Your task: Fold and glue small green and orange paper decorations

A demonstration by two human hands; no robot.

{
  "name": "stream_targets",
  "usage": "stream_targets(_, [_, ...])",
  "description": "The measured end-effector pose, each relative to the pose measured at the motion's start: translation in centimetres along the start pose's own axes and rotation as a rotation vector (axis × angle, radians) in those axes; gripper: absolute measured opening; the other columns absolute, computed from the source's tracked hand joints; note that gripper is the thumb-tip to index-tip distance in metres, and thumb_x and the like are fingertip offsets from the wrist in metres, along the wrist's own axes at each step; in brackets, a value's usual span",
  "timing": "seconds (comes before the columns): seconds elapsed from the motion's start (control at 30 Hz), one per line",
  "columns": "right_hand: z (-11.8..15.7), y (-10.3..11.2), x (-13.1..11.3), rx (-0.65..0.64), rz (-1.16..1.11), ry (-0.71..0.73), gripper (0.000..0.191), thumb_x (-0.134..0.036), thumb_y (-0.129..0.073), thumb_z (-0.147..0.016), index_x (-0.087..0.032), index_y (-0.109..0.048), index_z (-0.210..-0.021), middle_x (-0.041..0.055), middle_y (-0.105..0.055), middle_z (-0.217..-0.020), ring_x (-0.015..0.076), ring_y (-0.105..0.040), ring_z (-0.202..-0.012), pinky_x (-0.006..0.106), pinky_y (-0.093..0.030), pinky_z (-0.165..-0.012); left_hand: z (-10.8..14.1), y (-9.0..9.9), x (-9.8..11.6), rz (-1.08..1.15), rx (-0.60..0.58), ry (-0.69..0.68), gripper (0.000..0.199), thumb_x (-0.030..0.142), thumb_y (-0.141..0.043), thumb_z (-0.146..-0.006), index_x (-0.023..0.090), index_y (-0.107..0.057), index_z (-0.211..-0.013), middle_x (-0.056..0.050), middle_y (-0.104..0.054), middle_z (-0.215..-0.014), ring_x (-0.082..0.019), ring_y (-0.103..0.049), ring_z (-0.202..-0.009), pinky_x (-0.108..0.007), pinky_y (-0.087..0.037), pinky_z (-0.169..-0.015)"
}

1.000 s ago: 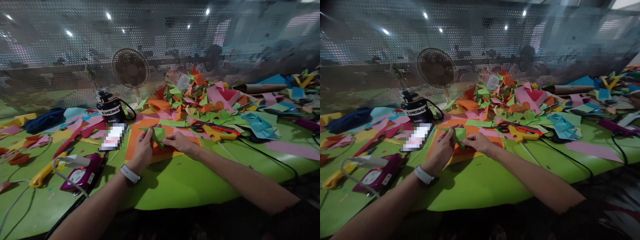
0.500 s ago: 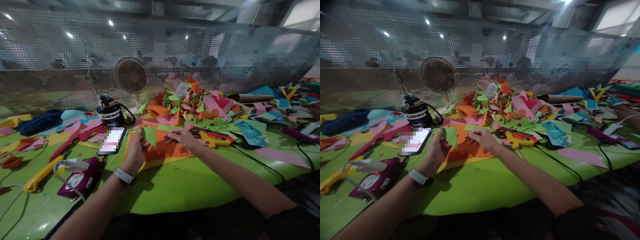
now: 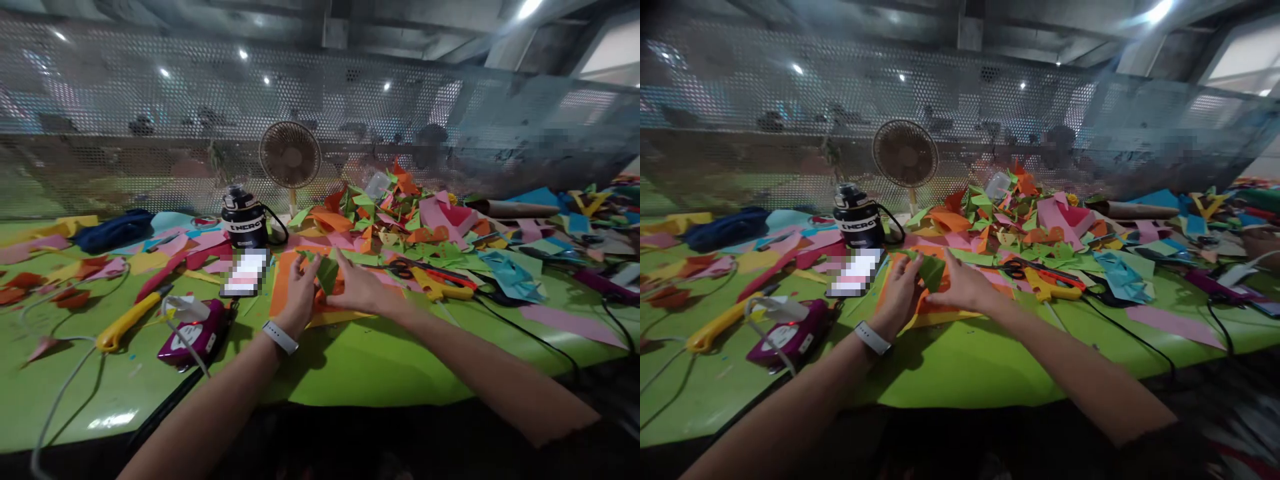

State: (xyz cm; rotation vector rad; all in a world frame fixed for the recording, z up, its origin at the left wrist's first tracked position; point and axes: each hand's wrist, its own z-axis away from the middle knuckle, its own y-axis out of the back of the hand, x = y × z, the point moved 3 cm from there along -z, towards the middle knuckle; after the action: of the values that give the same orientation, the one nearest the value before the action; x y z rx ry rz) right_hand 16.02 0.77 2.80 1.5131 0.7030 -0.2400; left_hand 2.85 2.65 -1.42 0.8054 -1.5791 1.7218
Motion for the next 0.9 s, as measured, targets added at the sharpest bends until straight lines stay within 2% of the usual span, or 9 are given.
stream_targets(0.07, [-0.4, -1.1, -0.6, 0.031, 0.050, -0.062, 0.099, -0.033, -0.076, -0.061, -0.019, -0.030, -0.147, 0.0208, -0.047, -0.139, 0.0391, -0.057, -0.111, 0.046, -0.043, -0.088, 0.1, 0.1, -0.1, -0.021, 0.027, -0.016, 0.049, 0.030, -0.077, -0.071, 0.025, -0.049, -0.111, 0.005, -0.064, -0.081, -0.007, -0.059, -0.056, -0.017, -0.042, -0.048])
stream_targets(0.17, [-1.2, -1.5, -0.2, 0.133, -0.205, -0.125, 0.081, -0.018, -0.069, -0.060, -0.020, -0.043, -0.137, 0.0167, -0.049, -0.137, 0.0359, -0.053, -0.116, 0.044, -0.041, -0.093, 0.3, 0.0, 0.1, -0.068, 0.015, -0.010, 0.053, 0.028, -0.080, -0.068, 0.024, -0.051, -0.112, 0.002, -0.065, -0.086, -0.009, -0.063, -0.065, -0.017, -0.046, -0.053])
stream_targets(0.27, [-1.7, -1.0, 1.0, 0.158, -0.499, -0.169, 0.052, -0.019, -0.060, -0.067, -0.019, -0.055, -0.118, 0.0091, -0.063, -0.114, 0.0265, -0.059, -0.103, 0.037, -0.046, -0.086, 0.4, -0.5, 0.1, -0.114, -0.086, 0.066, 0.039, 0.028, -0.079, -0.069, 0.021, -0.059, -0.102, -0.002, -0.068, -0.091, -0.012, -0.066, -0.075, -0.021, -0.052, -0.061])
stream_targets(0.33, [-1.9, -0.8, 1.6, 0.143, -0.581, -0.200, 0.037, -0.020, -0.051, -0.073, -0.020, -0.057, -0.109, 0.0044, -0.067, -0.099, 0.0212, -0.062, -0.092, 0.032, -0.049, -0.078, 0.4, -0.7, 0.0, -0.141, -0.120, 0.108, 0.023, 0.025, -0.079, -0.069, 0.018, -0.064, -0.084, -0.004, -0.070, -0.085, -0.014, -0.067, -0.076, -0.023, -0.054, -0.065])
stream_targets(0.4, [-1.9, -0.9, 2.0, 0.132, -0.669, -0.236, 0.028, -0.019, -0.048, -0.076, -0.021, -0.059, -0.101, 0.0020, -0.068, -0.091, 0.0182, -0.063, -0.086, 0.029, -0.050, -0.076, 0.3, -0.7, -0.2, -0.169, -0.114, 0.116, 0.016, 0.019, -0.079, -0.066, 0.015, -0.064, -0.069, -0.006, -0.070, -0.075, -0.015, -0.067, -0.071, -0.024, -0.054, -0.064])
stream_targets(0.57, [-1.9, -0.8, 2.8, 0.076, -0.875, -0.344, 0.014, -0.023, -0.049, -0.081, -0.017, -0.060, -0.079, 0.0049, -0.067, -0.066, 0.0176, -0.062, -0.062, 0.031, -0.052, -0.062, -0.4, 0.0, -0.3, -0.215, -0.089, 0.064, 0.013, 0.017, -0.078, -0.065, 0.013, -0.067, -0.070, -0.004, -0.069, -0.067, -0.014, -0.064, -0.060, -0.025, -0.054, -0.058])
stream_targets(0.67, [-1.9, 2.7, 3.4, 0.083, -0.989, -0.326, 0.004, -0.015, -0.057, -0.076, -0.016, -0.061, -0.074, 0.0059, -0.068, -0.065, 0.0168, -0.065, -0.064, 0.029, -0.053, -0.062, -0.8, 0.5, 0.1, -0.236, -0.057, 0.025, 0.020, 0.022, -0.079, -0.064, 0.013, -0.061, -0.066, -0.002, -0.066, -0.061, -0.013, -0.062, -0.055, -0.026, -0.055, -0.058])
stream_targets(0.77, [-1.4, 9.1, 3.4, 0.181, -1.095, -0.219, 0.010, -0.015, -0.054, -0.080, -0.018, -0.064, -0.081, 0.0039, -0.072, -0.075, 0.0128, -0.066, -0.075, 0.025, -0.053, -0.071, -0.9, 0.7, 0.4, -0.247, -0.032, 0.008, 0.027, 0.026, -0.080, -0.064, 0.014, -0.055, -0.065, -0.001, -0.064, -0.060, -0.013, -0.062, -0.055, -0.028, -0.057, -0.060])
stream_targets(0.9, [1.5, 18.6, 1.9, 0.586, -1.308, 0.109, 0.021, -0.013, -0.046, -0.083, -0.020, -0.065, -0.082, -0.0025, -0.072, -0.075, 0.0080, -0.065, -0.075, 0.020, -0.052, -0.069, -0.8, 0.6, 0.5, -0.254, -0.014, 0.001, 0.024, 0.027, -0.077, -0.065, 0.013, -0.056, -0.069, -0.001, -0.065, -0.062, -0.013, -0.063, -0.055, -0.028, -0.058, -0.061])
